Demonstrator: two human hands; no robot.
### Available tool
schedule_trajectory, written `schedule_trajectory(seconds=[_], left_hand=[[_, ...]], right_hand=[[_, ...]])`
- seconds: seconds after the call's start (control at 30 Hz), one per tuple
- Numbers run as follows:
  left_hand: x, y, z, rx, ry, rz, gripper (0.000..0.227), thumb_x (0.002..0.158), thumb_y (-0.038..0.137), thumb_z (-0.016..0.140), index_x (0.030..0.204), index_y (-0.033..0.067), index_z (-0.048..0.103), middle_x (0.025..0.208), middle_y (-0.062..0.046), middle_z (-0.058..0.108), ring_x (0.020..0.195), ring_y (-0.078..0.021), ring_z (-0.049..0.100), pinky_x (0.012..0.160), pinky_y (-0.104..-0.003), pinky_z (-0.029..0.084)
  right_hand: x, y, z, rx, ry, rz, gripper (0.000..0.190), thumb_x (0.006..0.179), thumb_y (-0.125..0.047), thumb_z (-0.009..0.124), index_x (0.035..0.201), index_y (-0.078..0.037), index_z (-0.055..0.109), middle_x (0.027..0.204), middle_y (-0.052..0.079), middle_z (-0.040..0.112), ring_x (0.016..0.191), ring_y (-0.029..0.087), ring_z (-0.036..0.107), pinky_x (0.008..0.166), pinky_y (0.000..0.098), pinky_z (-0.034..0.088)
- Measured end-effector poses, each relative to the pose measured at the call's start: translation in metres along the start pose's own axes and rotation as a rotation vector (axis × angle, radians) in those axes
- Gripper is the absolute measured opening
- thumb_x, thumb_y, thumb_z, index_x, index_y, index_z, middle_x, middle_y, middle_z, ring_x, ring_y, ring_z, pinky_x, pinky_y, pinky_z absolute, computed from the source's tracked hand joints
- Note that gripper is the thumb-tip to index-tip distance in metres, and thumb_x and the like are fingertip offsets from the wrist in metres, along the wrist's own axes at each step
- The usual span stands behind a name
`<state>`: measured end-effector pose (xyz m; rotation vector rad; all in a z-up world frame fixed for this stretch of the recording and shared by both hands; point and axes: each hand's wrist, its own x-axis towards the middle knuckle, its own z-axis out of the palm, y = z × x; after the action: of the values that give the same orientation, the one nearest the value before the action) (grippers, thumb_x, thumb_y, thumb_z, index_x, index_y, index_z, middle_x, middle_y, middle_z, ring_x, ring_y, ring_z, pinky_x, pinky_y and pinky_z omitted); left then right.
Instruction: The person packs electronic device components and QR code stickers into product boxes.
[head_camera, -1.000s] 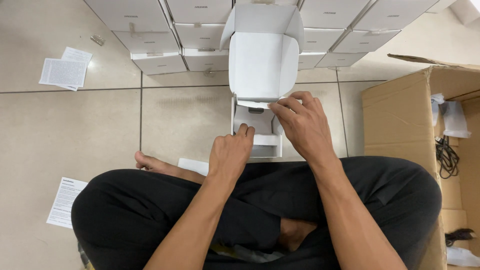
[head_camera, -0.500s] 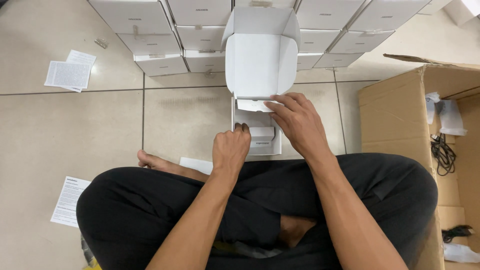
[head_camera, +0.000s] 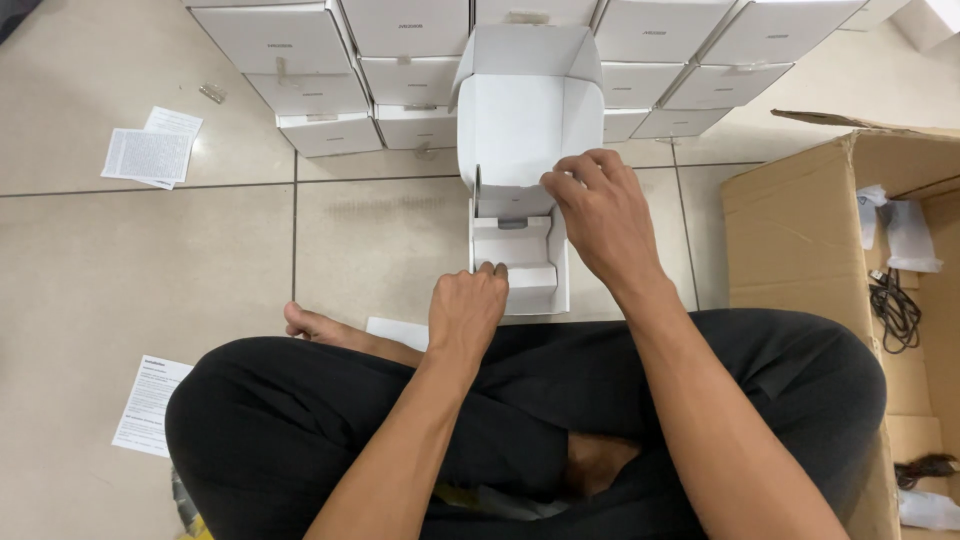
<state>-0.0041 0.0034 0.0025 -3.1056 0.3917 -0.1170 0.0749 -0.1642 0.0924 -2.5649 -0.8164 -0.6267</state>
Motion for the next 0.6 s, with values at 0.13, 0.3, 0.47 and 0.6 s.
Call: schedule_trajectory(seconds=[0.13, 0.3, 0.47, 0.6], left_hand=[[0.001, -0.001, -0.009, -0.014, -0.026, 0.004, 0.006, 0.082, 0.008, 0.071, 0.086, 0.0120, 0.072, 0.084, -0.003, 0.072, 0.067, -0.0190, 0.074, 0.051, -0.031, 0.054], [0.001, -0.003, -0.013, -0.031, -0.109, 0.011, 0.015, 0.078, 0.004, 0.073, 0.091, 0.0121, 0.071, 0.087, -0.002, 0.072, 0.070, -0.0194, 0.074, 0.053, -0.031, 0.053], [-0.001, -0.006, -0.017, -0.044, -0.086, 0.012, 0.024, 0.077, 0.003, 0.074, 0.099, 0.0107, 0.071, 0.091, -0.002, 0.072, 0.069, -0.0200, 0.074, 0.052, -0.031, 0.054], [-0.001, -0.008, -0.022, -0.085, -0.124, 0.010, 0.024, 0.079, 0.002, 0.072, 0.102, 0.0094, 0.072, 0.095, -0.004, 0.072, 0.072, -0.0214, 0.074, 0.056, -0.033, 0.055]], right_hand=[[0.014, 0.008, 0.004, -0.072, 0.018, -0.015, 0.011, 0.093, -0.006, 0.070, 0.101, -0.007, 0.078, 0.105, 0.004, 0.072, 0.103, 0.027, 0.061, 0.085, 0.0397, 0.048], [0.031, 0.026, 0.009, -0.112, -0.091, -0.032, 0.011, 0.094, -0.009, 0.071, 0.100, -0.009, 0.080, 0.094, 0.002, 0.073, 0.088, 0.027, 0.058, 0.079, 0.0391, 0.049], [0.032, 0.030, 0.010, -0.113, -0.125, -0.049, 0.018, 0.096, -0.008, 0.070, 0.111, -0.010, 0.081, 0.100, 0.003, 0.075, 0.089, 0.025, 0.058, 0.080, 0.0379, 0.050], [0.023, 0.017, -0.003, -0.095, -0.136, -0.055, 0.027, 0.097, -0.017, 0.071, 0.121, -0.008, 0.077, 0.112, 0.005, 0.074, 0.093, 0.025, 0.060, 0.084, 0.0389, 0.050]])
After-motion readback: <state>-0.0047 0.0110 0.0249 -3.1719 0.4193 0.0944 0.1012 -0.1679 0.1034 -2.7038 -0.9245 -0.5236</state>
